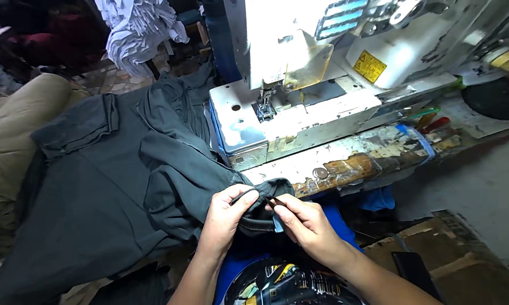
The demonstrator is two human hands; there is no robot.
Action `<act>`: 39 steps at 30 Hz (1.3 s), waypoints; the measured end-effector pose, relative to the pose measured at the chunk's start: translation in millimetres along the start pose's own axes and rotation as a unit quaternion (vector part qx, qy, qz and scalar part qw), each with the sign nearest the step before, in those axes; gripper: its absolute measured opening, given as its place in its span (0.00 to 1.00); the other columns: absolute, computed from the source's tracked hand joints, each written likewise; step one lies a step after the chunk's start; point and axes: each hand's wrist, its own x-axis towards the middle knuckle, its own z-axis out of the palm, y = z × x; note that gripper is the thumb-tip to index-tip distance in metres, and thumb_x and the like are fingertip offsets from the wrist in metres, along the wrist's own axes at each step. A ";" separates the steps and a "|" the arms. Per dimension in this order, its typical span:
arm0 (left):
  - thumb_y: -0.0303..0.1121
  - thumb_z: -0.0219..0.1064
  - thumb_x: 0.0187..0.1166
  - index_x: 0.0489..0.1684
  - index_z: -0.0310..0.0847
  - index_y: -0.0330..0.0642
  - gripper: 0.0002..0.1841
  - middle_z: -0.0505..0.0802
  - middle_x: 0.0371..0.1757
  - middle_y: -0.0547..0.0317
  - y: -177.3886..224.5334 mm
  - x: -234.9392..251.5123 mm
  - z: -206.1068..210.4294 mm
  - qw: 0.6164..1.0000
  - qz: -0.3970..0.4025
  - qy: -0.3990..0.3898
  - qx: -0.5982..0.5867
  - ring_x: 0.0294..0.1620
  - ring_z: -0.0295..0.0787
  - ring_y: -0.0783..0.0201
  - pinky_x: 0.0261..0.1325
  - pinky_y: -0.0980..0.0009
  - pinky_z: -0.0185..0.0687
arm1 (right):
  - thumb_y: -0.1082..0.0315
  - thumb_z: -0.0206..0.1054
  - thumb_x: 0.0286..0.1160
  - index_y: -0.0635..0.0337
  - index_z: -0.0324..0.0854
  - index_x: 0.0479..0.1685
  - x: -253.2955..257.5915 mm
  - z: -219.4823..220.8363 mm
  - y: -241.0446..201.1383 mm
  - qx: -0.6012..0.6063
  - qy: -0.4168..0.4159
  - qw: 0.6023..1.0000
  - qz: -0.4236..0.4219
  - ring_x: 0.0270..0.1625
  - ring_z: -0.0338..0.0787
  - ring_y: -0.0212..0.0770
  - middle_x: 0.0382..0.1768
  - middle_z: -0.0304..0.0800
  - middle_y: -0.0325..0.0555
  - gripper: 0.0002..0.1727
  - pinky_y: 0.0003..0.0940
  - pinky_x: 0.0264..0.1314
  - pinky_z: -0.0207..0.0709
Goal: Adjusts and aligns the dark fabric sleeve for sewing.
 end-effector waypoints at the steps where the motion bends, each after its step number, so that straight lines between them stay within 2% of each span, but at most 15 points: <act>1: 0.24 0.66 0.77 0.34 0.92 0.38 0.07 0.94 0.33 0.64 0.3 0.1 0.4 1.000 -0.001 -0.001 -0.004 0.36 0.89 0.77 0.45 0.79 0.86 | 0.65 0.52 0.92 0.66 0.85 0.49 -0.3 0.8 0.9 -0.002 0.002 1.000 0.007 0.20 0.72 0.16 0.27 0.83 0.36 0.17 0.11 0.22 0.68; 12: 0.24 0.67 0.77 0.34 0.92 0.39 0.07 0.94 0.33 0.64 1.4 -0.1 1.6 1.000 -0.001 -0.004 -0.008 0.36 0.90 0.77 0.45 0.79 0.86 | 0.65 0.52 0.92 0.65 0.86 0.48 0.5 2.8 1.5 0.007 0.011 1.000 0.025 0.19 0.72 0.16 0.26 0.82 0.35 0.16 0.11 0.21 0.67; 18: 0.25 0.67 0.78 0.34 0.92 0.39 0.07 0.94 0.33 0.65 -0.1 -0.4 1.5 1.000 0.006 -0.013 0.012 0.35 0.89 0.78 0.45 0.79 0.86 | 0.65 0.50 0.94 0.69 0.82 0.48 0.9 -3.7 -5.9 0.075 -0.019 0.992 -0.097 0.26 0.77 0.17 0.33 0.86 0.42 0.17 0.10 0.30 0.72; 20: 0.25 0.67 0.78 0.34 0.92 0.39 0.06 0.94 0.32 0.65 0.5 -0.2 1.8 1.000 0.005 -0.008 0.010 0.35 0.89 0.77 0.44 0.80 0.86 | 0.65 0.55 0.92 0.68 0.83 0.46 1.0 -1.2 -3.5 0.046 0.031 0.995 -0.085 0.27 0.78 0.15 0.33 0.87 0.40 0.15 0.09 0.30 0.72; 22: 0.25 0.68 0.77 0.33 0.92 0.39 0.06 0.93 0.31 0.65 0.3 -0.7 2.3 1.000 0.008 -0.005 0.009 0.34 0.89 0.77 0.43 0.80 0.86 | 0.66 0.66 0.83 0.68 0.85 0.46 2.8 1.9 -0.6 -0.029 0.097 0.991 -0.083 0.33 0.81 0.14 0.37 0.90 0.42 0.11 0.06 0.36 0.74; 24: 0.26 0.69 0.76 0.32 0.91 0.39 0.05 0.93 0.31 0.65 -0.2 -1.8 3.9 1.000 0.012 -0.002 0.016 0.34 0.88 0.77 0.42 0.80 0.85 | 0.66 0.71 0.76 0.68 0.88 0.45 6.2 5.6 1.5 -0.121 0.140 0.978 -0.100 0.35 0.83 0.18 0.36 0.91 0.45 0.12 0.07 0.41 0.75; 27: 0.26 0.70 0.76 0.32 0.91 0.39 0.05 0.92 0.30 0.66 0.4 -1.2 7.8 0.998 0.034 0.001 0.047 0.33 0.87 0.78 0.41 0.82 0.84 | 0.68 0.70 0.72 0.65 0.90 0.40 12.6 11.4 1.5 -0.224 0.164 0.953 -0.124 0.36 0.88 0.25 0.33 0.93 0.48 0.09 0.12 0.43 0.77; 29: 0.26 0.69 0.77 0.31 0.90 0.39 0.06 0.91 0.29 0.68 1.2 -1.0 10.0 0.995 0.050 0.003 0.083 0.32 0.86 0.79 0.39 0.82 0.83 | 0.71 0.68 0.69 0.65 0.90 0.35 16.1 14.3 1.4 -0.237 0.174 0.947 -0.128 0.34 0.87 0.26 0.29 0.91 0.47 0.07 0.12 0.42 0.76; 31: 0.27 0.65 0.80 0.31 0.90 0.40 0.09 0.91 0.28 0.69 1.0 -0.8 9.8 0.992 0.060 -0.007 0.111 0.31 0.85 0.81 0.39 0.83 0.82 | 0.73 0.67 0.65 0.66 0.88 0.31 17.2 13.1 -0.7 -0.145 0.169 0.970 -0.094 0.30 0.83 0.21 0.25 0.88 0.43 0.05 0.09 0.36 0.73; 32: 0.27 0.64 0.82 0.30 0.90 0.40 0.10 0.90 0.28 0.69 0.1 -0.2 8.8 0.991 0.062 -0.011 0.119 0.31 0.85 0.81 0.39 0.83 0.81 | 0.74 0.66 0.65 0.65 0.86 0.30 15.3 10.3 -5.0 -0.035 0.145 0.988 -0.049 0.27 0.78 0.17 0.25 0.85 0.38 0.04 0.07 0.30 0.68; 33: 0.27 0.62 0.82 0.30 0.90 0.40 0.11 0.90 0.27 0.70 -1.6 0.8 7.4 0.990 0.063 -0.011 0.127 0.31 0.84 0.81 0.38 0.83 0.80 | 0.75 0.65 0.65 0.60 0.85 0.31 11.9 5.4 -11.2 0.099 0.104 0.990 0.001 0.24 0.74 0.13 0.26 0.83 0.31 0.03 0.08 0.25 0.65; 34: 0.27 0.62 0.83 0.30 0.90 0.40 0.12 0.90 0.27 0.70 -3.7 2.2 5.1 0.989 0.064 -0.006 0.134 0.30 0.84 0.82 0.38 0.84 0.80 | 0.75 0.66 0.68 0.55 0.84 0.34 7.7 -0.8 -17.0 0.214 0.057 0.975 0.026 0.22 0.73 0.12 0.26 0.83 0.26 0.04 0.08 0.21 0.63; 35: 0.27 0.62 0.83 0.30 0.90 0.40 0.12 0.90 0.27 0.70 -5.8 3.8 2.5 0.989 0.063 0.001 0.137 0.31 0.84 0.82 0.38 0.84 0.80 | 0.72 0.67 0.71 0.52 0.84 0.37 3.3 -7.2 -21.7 0.273 0.015 0.962 0.016 0.24 0.75 0.11 0.29 0.85 0.24 0.03 0.08 0.23 0.66; 37: 0.27 0.62 0.82 0.30 0.90 0.40 0.12 0.91 0.28 0.70 -6.2 4.9 0.0 0.991 0.058 0.004 0.122 0.31 0.85 0.82 0.39 0.84 0.81 | 0.69 0.67 0.76 0.55 0.82 0.42 -1.8 -17.7 -27.4 0.266 -0.024 0.961 -0.069 0.35 0.82 0.11 0.35 0.89 0.28 0.02 0.06 0.37 0.74; 39: 0.26 0.62 0.83 0.30 0.90 0.40 0.12 0.91 0.29 0.69 -4.0 3.9 0.6 0.994 0.048 -0.003 0.102 0.32 0.85 0.81 0.40 0.83 0.81 | 0.69 0.66 0.77 0.59 0.80 0.41 -2.3 -21.8 -27.4 0.170 -0.006 0.976 -0.133 0.40 0.84 0.14 0.34 0.87 0.34 0.03 0.07 0.44 0.75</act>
